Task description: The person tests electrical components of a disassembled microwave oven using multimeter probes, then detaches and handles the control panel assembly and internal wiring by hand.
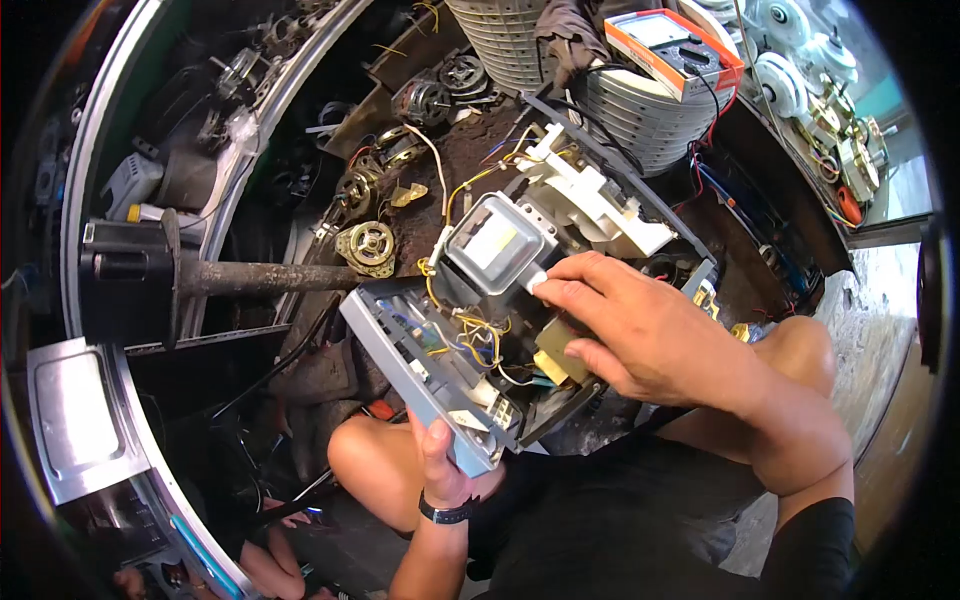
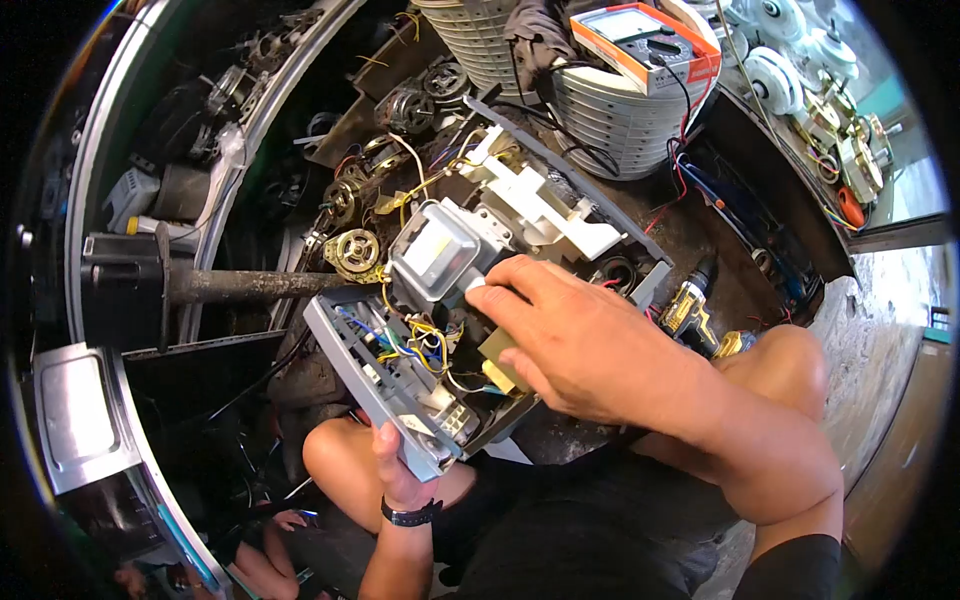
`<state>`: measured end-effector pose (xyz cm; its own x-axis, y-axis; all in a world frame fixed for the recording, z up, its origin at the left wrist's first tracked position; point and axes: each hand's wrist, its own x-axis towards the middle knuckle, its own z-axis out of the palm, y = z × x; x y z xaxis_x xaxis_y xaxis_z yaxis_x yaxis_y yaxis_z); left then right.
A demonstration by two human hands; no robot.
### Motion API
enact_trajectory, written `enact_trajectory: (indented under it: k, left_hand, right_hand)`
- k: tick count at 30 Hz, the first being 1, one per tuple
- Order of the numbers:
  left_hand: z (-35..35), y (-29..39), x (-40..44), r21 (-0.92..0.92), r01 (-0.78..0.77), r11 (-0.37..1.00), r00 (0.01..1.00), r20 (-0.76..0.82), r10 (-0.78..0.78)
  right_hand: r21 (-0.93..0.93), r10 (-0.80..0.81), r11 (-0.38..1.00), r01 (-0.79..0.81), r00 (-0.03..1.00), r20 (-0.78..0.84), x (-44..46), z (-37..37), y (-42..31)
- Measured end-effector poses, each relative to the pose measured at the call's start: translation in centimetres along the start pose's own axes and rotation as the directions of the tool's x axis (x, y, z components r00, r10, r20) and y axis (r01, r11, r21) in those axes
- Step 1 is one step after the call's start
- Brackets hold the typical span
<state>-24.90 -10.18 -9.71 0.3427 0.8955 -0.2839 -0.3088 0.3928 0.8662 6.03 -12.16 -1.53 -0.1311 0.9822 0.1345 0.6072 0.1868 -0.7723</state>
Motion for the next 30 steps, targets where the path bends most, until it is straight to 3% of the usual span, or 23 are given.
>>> enact_trajectory:
  k: [4, 7, 9, 22, 28, 30]
  left_hand:
    - [0.2, 0.1, 0.3, -0.036, -0.039, 0.999, 0.998, 0.04, 0.04]
    - [1.1, 0.4, 0.2, -0.01, -0.064, 0.998, 0.998, 0.014, 0.064]
    - [1.3, 0.5, 0.0, 0.034, -0.082, 0.996, 0.997, -0.006, 0.082]
    - [1.1, -0.8, 0.4, 0.016, -0.143, 0.99, 0.989, -0.034, 0.143]
    - [0.7, -0.9, 0.7, -0.031, -0.138, 0.99, 0.986, -0.097, 0.134]
    - [0.4, -0.9, 0.7, -0.022, -0.115, 0.993, 0.992, -0.054, 0.114]
  right_hand:
    - [-0.08, -0.025, 0.996, 0.024, 1.0, -0.017, -0.1, 0.6, -0.6]
    - [-0.09, 0.05, 0.995, -0.051, 0.999, -0.008, -0.4, 1.0, -1.3]
    - [-0.154, -0.051, 0.987, 0.038, 0.995, -0.081, -0.6, 1.6, -1.2]
    - [-0.169, -0.097, 0.983, 0.074, 0.987, -0.13, -2.0, 0.9, -2.1]
    - [-0.148, 0.011, 0.989, -0.025, 0.995, -0.097, -2.3, -0.5, -2.2]
    - [-0.156, 0.052, 0.986, -0.066, 0.994, -0.096, -2.2, -0.6, -2.1]
